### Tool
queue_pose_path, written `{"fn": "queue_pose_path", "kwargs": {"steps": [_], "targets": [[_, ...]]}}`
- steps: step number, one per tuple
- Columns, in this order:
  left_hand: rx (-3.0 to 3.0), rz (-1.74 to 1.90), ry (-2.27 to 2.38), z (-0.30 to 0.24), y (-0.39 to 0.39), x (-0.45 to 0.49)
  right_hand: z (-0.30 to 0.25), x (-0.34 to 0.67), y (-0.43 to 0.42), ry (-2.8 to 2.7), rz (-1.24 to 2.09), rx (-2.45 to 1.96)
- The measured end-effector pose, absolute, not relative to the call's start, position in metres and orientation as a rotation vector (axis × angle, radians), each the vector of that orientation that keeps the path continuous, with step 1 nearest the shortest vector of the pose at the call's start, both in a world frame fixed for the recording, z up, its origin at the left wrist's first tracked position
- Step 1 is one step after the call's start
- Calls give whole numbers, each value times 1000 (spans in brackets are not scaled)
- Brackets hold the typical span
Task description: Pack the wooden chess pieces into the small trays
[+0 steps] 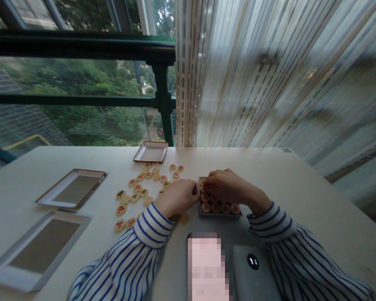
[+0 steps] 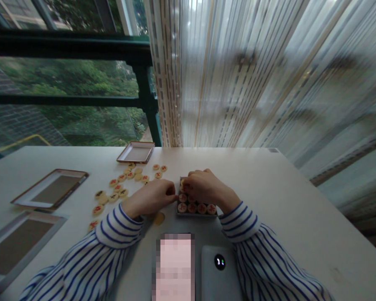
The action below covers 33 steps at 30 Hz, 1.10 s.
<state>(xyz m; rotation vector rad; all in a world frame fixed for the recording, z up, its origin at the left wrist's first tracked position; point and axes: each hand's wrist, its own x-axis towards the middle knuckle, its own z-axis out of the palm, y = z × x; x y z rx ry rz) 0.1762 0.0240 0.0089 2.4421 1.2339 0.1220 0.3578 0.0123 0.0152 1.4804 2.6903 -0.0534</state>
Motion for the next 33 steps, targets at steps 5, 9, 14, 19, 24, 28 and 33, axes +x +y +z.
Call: {"fn": "queue_pose_path", "kwargs": {"steps": [5, 9, 14, 19, 24, 28, 33], "targets": [[2443, 117, 1229, 9, 24, 177, 15, 358, 12, 2702, -48, 1473], [2442, 113, 1227, 9, 24, 176, 16, 357, 12, 2695, -39, 1480], [2442, 90, 1226, 10, 24, 176, 16, 356, 13, 2668, -68, 1484], [2428, 106, 1284, 18, 31, 168, 18, 356, 11, 2668, -76, 1507], [2370, 279, 1391, 40, 48, 134, 20, 355, 11, 2712, -44, 1554], [2316, 496, 1610, 57, 57, 106, 21, 352, 12, 2754, 21, 1614], [2284, 637, 1624, 57, 63, 91, 22, 345, 10, 2828, 124, 1670]]}}
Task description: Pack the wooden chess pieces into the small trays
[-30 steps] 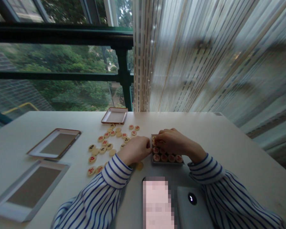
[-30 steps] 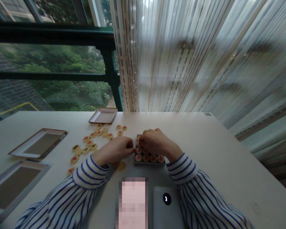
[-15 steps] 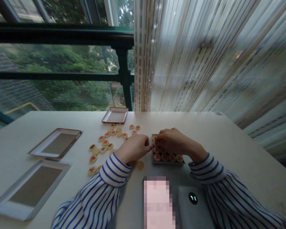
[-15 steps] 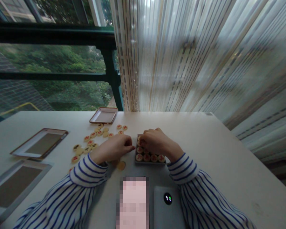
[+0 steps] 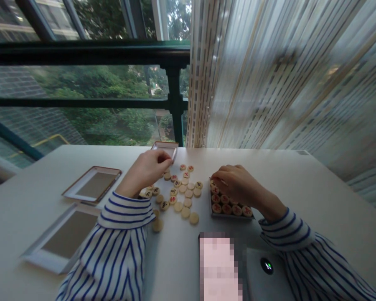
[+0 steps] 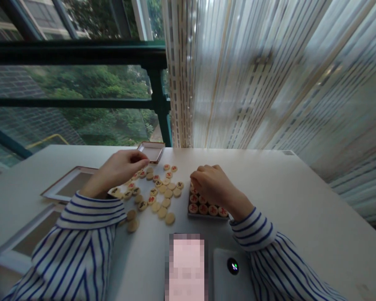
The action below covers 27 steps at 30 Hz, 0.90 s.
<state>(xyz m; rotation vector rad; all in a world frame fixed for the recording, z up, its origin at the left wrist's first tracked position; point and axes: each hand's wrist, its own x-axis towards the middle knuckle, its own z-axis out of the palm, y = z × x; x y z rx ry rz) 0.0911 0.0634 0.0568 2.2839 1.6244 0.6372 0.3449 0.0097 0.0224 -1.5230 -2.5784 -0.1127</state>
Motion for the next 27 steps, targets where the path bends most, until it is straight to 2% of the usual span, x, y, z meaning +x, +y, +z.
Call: {"fn": "queue_pose_path", "kwargs": {"steps": [12, 19, 27], "targets": [[2359, 687, 1541, 46, 69, 87, 26, 336, 15, -2469, -28, -1483], [2375, 601, 1631, 33, 74, 84, 30, 307, 49, -2676, 86, -1435], [2383, 593, 1604, 31, 74, 85, 26, 279, 80, -2878, 17, -1374]]}}
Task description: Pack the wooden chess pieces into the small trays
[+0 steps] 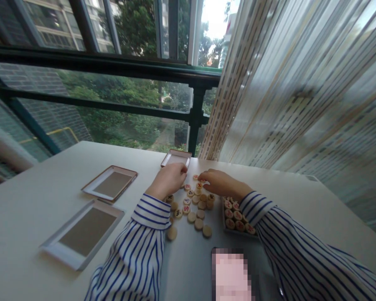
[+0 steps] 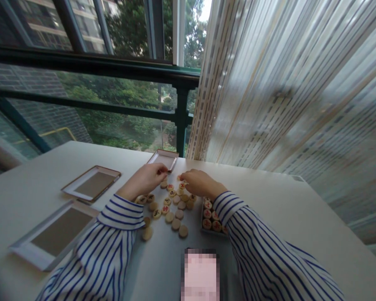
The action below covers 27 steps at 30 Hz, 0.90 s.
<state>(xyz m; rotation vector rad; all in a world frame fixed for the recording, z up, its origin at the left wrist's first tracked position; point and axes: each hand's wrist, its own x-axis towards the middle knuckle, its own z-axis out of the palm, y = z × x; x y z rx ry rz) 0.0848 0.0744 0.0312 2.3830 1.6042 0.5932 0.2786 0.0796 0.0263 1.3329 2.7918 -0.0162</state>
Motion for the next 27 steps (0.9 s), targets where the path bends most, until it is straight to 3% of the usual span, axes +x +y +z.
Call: {"fn": "queue_pose_path", "kwargs": {"steps": [17, 27], "targets": [[2366, 602, 1605, 33, 72, 87, 15, 269, 90, 2775, 58, 1219], [2275, 754, 1589, 32, 74, 91, 42, 277, 76, 2934, 133, 1374]]}}
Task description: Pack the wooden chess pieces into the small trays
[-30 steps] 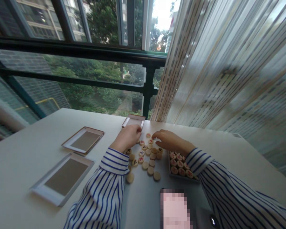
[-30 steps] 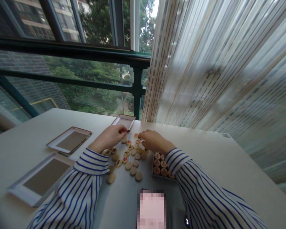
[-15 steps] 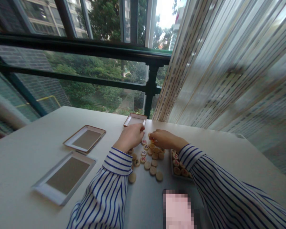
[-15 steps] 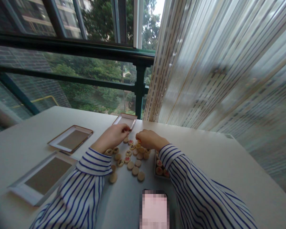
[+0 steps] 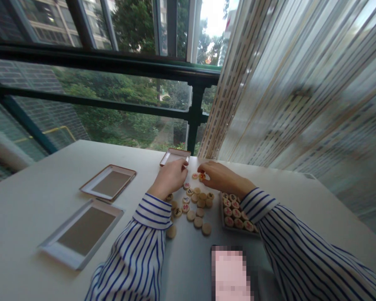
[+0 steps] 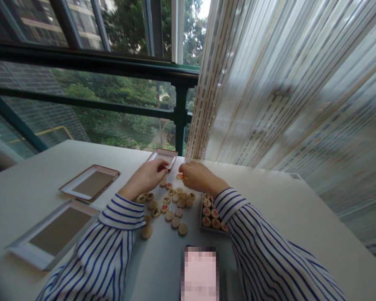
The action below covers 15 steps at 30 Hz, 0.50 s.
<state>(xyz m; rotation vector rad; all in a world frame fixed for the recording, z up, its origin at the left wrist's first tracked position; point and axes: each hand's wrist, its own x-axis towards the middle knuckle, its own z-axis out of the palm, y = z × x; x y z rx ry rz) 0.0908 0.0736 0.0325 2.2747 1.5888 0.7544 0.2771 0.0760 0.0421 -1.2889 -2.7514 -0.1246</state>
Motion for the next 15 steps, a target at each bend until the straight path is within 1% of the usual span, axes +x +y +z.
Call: {"fn": "queue_pose_path", "kwargs": {"steps": [8, 15], "targets": [[2117, 857, 1392, 27, 72, 112, 56, 294, 54, -2584, -120, -1326], [1969, 826, 1117, 31, 54, 140, 57, 312, 28, -2452, -140, -1343]]}}
